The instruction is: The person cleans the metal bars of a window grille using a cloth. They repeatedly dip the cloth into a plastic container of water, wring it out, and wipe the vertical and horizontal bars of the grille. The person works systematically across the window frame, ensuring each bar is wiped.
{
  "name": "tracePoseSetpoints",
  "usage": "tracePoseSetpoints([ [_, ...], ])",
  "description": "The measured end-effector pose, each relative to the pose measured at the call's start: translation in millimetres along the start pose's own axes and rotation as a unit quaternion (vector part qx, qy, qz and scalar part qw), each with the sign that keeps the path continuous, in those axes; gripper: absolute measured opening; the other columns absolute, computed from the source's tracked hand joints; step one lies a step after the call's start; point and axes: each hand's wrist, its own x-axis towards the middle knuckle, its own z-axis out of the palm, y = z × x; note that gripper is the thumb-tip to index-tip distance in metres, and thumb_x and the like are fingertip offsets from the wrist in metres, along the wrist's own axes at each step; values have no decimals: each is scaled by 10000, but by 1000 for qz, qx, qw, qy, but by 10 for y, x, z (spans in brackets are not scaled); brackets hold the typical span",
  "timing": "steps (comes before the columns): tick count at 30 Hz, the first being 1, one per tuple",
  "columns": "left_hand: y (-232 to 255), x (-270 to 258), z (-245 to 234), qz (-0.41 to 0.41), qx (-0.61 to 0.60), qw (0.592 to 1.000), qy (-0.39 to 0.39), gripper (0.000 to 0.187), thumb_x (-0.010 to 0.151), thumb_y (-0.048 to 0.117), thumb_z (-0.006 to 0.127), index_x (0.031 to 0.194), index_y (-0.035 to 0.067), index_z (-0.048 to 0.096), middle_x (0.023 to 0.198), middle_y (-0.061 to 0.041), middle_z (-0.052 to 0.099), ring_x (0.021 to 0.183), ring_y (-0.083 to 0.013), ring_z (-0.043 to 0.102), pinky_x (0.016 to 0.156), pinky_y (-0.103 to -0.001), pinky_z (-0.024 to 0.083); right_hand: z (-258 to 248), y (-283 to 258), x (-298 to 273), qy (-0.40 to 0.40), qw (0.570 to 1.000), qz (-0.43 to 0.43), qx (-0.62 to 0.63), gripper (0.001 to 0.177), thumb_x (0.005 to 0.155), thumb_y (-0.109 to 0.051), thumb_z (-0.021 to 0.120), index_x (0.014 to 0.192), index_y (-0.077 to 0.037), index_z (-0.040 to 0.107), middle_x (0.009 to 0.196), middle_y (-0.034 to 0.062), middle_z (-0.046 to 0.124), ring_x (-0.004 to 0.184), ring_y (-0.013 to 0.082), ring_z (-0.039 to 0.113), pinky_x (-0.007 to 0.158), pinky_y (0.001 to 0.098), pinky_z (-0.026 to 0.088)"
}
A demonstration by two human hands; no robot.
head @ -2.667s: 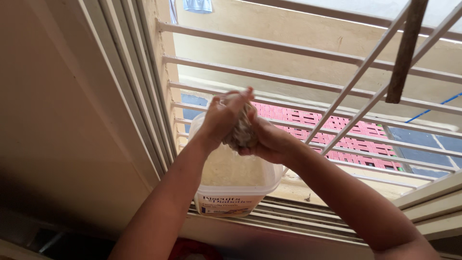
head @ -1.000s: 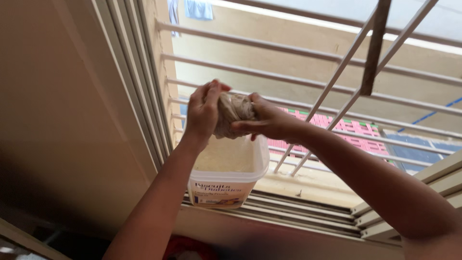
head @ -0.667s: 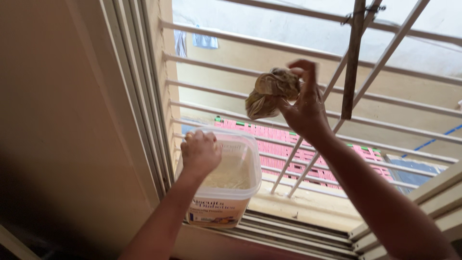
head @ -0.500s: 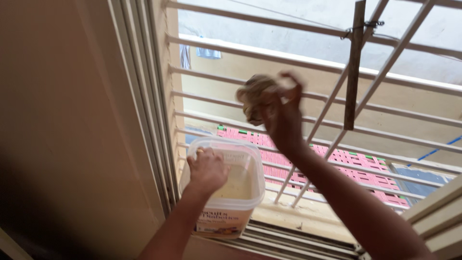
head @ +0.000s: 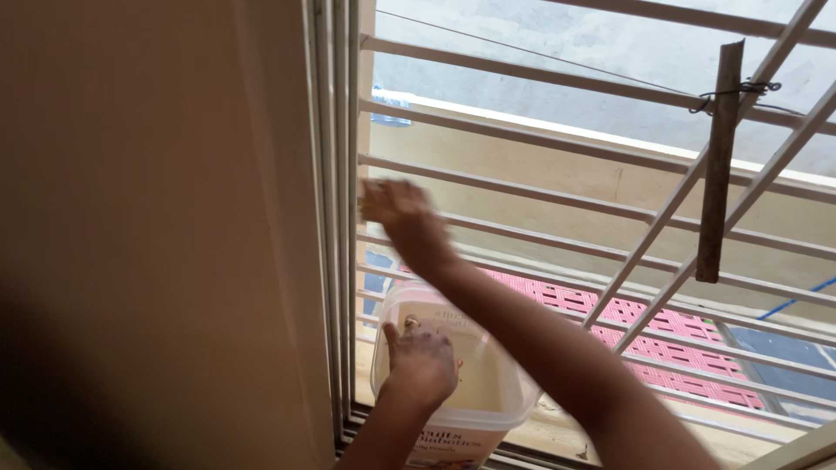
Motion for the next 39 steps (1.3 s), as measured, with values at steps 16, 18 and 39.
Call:
tracePoseSetpoints([
  [16, 11, -73, 30, -25, -10, 999, 21, 490, 993, 492, 569, 1325, 133, 596, 1271, -120, 632, 1289, -277, 548, 1150, -582, 249, -431, 732, -971, 20, 988, 153, 6, 214, 896, -143, 756, 1100, -184, 707, 943, 84, 710, 770, 218, 690, 898, 483, 463],
  [18, -9, -54, 69, -23, -15, 999, 46, 494, 979, 497, 587, 1309, 130, 608, 1274, -119, 634, 1289, -287, 540, 1147, -586, 237, -729, 967, -1388, 31, 983, 179, -26, 138, 944, -210, 752, 1070, -213, 697, 967, 69, 716, 793, 199, 696, 919, 474, 468],
  [39, 45, -64, 68, -17, -23, 998, 49, 503, 978, 500, 585, 1323, 135, 573, 1300, -100, 618, 1288, -275, 546, 1088, -609, 317, -935, 910, -1969, -68, 965, 182, 176, 280, 777, -233, 842, 1026, -179, 724, 1101, 49, 700, 1019, 269, 677, 1011, 501, 477],
])
